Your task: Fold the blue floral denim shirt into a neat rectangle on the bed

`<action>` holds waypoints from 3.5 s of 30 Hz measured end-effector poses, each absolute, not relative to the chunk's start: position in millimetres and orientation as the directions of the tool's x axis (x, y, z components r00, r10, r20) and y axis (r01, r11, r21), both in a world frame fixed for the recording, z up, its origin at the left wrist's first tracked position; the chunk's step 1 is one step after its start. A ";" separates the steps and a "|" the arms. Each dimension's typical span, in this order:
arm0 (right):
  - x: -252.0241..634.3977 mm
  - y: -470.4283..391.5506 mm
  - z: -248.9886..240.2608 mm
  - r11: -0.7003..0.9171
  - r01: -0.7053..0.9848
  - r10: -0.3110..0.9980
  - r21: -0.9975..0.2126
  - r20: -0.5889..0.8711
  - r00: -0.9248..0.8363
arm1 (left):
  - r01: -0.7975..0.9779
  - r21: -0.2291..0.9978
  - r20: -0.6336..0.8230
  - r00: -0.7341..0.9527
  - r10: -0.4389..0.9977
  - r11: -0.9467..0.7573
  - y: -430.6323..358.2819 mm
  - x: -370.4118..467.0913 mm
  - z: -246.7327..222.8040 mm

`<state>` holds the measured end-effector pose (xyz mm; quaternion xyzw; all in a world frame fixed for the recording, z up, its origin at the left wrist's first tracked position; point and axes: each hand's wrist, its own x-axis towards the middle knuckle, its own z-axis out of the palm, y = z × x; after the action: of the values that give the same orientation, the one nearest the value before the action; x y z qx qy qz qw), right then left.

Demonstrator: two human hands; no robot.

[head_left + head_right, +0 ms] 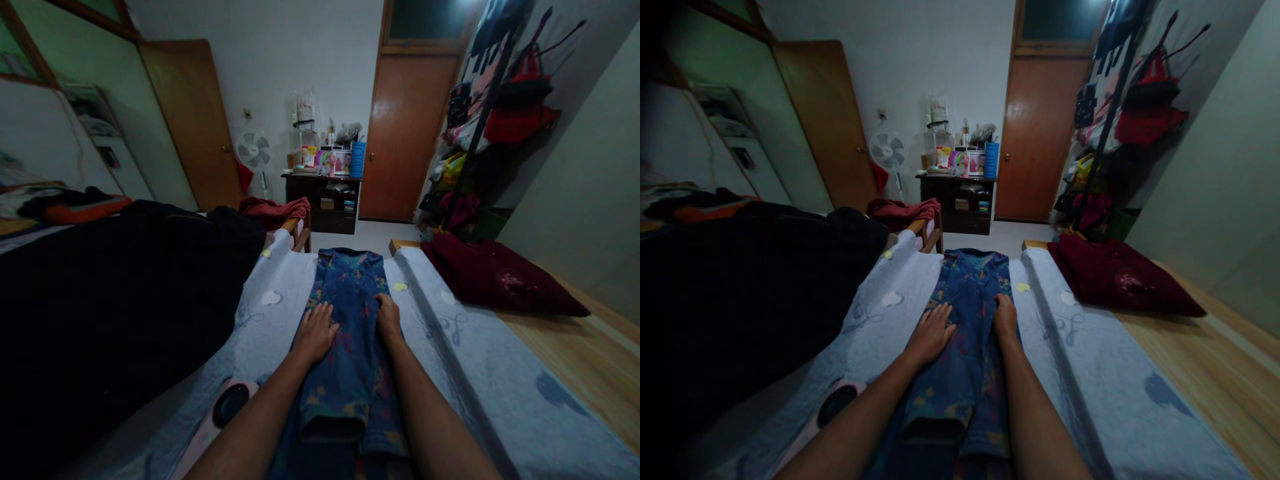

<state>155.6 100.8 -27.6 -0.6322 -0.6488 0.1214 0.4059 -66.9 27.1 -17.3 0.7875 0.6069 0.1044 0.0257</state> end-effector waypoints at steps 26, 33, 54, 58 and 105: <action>156.5 104.8 -15.2 0.161 0.676 0.973 -0.719 0.229 0.013 | 0.954 0.211 0.154 0.183 0.971 -0.213 96.4 -57.0 -18.7; 153.0 99.4 -14.8 0.151 0.602 0.959 -0.784 0.264 0.103 | 0.954 0.211 0.100 0.195 0.976 -0.212 96.9 -57.4 -15.6; 170.9 106.1 -8.4 -0.055 0.239 0.977 -0.969 -0.002 0.214 | 0.950 0.238 0.078 0.190 0.979 -0.204 94.9 -56.8 -10.0; 166.3 106.0 -2.6 -0.037 0.245 0.984 -0.969 0.008 0.179 | 0.945 0.255 0.089 0.188 0.978 -0.205 95.7 -57.0 -10.9; 107.4 91.4 -11.3 0.360 0.830 0.930 -0.426 0.236 -0.283 | 0.957 0.222 0.111 0.168 0.980 -0.189 98.0 -55.6 -13.3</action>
<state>107.4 91.4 -11.3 -0.5546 -0.7931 0.1105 0.2262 -55.6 98.0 -13.3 0.7625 0.6348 0.1143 0.0501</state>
